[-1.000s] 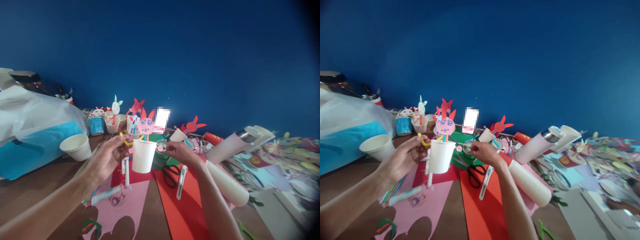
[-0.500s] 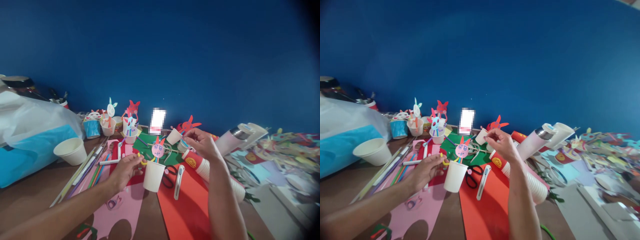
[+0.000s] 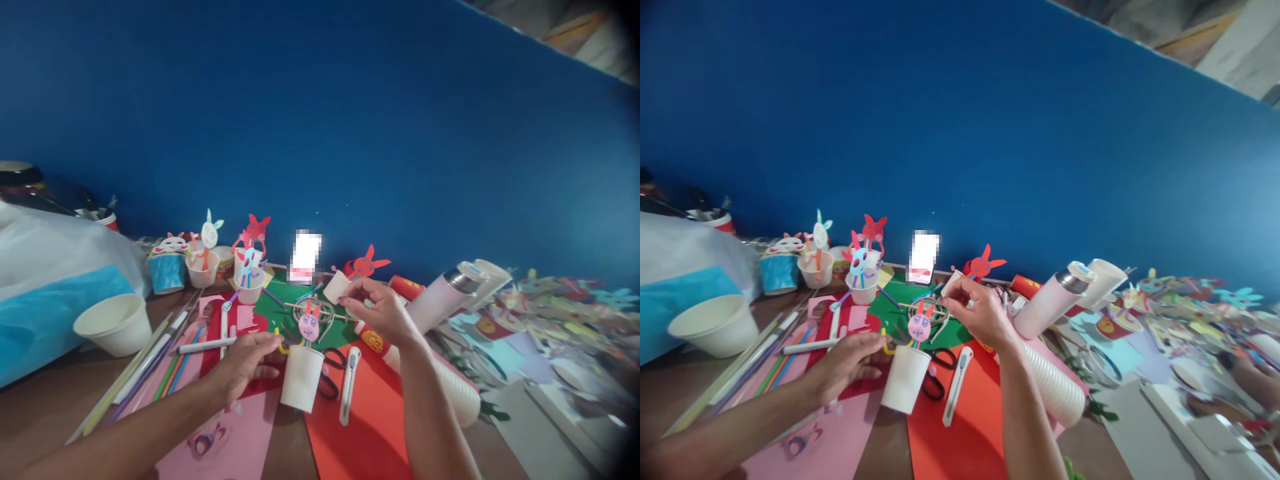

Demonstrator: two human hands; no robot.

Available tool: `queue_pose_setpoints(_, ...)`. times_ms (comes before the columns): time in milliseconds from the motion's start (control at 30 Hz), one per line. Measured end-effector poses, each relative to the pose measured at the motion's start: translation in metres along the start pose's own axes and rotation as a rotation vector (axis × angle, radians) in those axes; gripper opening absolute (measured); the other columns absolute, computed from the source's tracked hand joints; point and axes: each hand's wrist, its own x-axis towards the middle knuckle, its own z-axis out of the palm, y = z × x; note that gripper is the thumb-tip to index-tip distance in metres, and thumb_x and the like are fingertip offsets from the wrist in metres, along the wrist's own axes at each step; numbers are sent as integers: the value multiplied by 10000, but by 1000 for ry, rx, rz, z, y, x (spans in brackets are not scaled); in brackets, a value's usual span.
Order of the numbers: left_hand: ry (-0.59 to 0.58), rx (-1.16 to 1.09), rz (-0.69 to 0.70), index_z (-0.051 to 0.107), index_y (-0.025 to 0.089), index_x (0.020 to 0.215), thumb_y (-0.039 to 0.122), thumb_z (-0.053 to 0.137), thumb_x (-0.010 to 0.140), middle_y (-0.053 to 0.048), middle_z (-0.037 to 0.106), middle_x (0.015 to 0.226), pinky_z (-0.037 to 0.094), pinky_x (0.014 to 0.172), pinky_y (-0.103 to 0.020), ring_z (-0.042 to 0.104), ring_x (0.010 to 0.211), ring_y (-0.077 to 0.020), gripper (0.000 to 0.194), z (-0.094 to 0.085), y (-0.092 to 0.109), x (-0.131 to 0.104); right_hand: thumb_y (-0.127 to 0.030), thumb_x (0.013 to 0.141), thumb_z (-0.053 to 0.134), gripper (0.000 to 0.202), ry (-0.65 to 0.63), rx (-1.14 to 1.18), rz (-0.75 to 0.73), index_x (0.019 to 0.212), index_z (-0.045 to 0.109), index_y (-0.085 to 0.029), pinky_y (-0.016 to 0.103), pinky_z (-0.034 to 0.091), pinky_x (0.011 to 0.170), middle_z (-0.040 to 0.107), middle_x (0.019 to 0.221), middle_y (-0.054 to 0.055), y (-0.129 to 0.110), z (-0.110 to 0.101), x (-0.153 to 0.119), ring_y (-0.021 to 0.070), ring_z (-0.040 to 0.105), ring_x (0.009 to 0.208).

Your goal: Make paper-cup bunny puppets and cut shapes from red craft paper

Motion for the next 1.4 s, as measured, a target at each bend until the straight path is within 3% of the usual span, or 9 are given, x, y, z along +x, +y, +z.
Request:
queue_pose_setpoints(167,-82,73,51,599,171,966,325,603,706,-110,606,1031,499,556,-249,562,949,-226,302,-17,10,-20,-206,750,561,43,-51,105,4,717,568,-179,211,396,552,570,659,-13,-20,28,-2,109,495,590)
queue_pose_setpoints(300,106,209,187,563,199,1015,335,585,714,-79,613,962,485,537,-270,583,804,-204,331,-35,12,-32,-179,745,545,38,-95,289,37,723,577,-176,200,387,538,564,642,-16,-36,75,-6,106,501,587)
queue_pose_setpoints(400,273,413,415,609,211,903,336,548,745,-35,622,826,438,536,-244,547,607,-141,210,-41,12,-36,-153,738,536,48,-90,351,96,706,568,-171,191,375,519,539,582,-35,-41,108,-8,93,489,540)
queue_pose_setpoints(533,298,550,686,661,234,792,272,565,736,-30,618,926,402,768,-256,547,864,-190,118,-36,16,-41,-170,741,542,56,14,294,141,687,556,-166,200,373,508,527,561,-37,-37,131,-9,99,477,522)
queue_pose_setpoints(600,263,496,586,665,224,780,288,564,734,-33,625,868,408,706,-246,550,803,-181,128,-32,18,-42,-173,763,527,75,84,196,60,694,558,-169,226,390,562,559,618,-14,-35,135,-11,119,502,584)
queue_pose_setpoints(733,83,180,239,644,163,714,357,536,745,-28,588,649,362,500,-226,509,577,-142,224,-28,16,-41,-146,799,506,90,140,-26,-283,754,576,-180,299,371,729,610,764,26,-31,138,-17,158,535,766)
queue_pose_setpoints(900,84,-161,102,635,154,752,344,588,712,-21,599,673,365,519,-218,536,612,-136,200,-27,14,-42,-124,818,500,112,105,-240,-510,820,588,-192,321,332,745,616,774,25,-28,140,-19,142,533,725)
queue_pose_setpoints(1200,140,-130,122,644,151,683,245,633,669,-4,599,647,357,488,-195,519,582,-106,95,-31,16,-39,-132,820,497,129,16,-305,-564,859,601,-197,338,310,788,626,828,28,-24,142,-18,144,538,764)
queue_pose_setpoints(1400,141,-71,278,652,139,739,264,591,709,-19,594,671,378,474,-194,512,574,-102,143,-49,40,-37,-161,836,488,145,-2,-230,-498,892,608,-220,317,310,756,620,807,19,-25,148,-20,137,536,744)
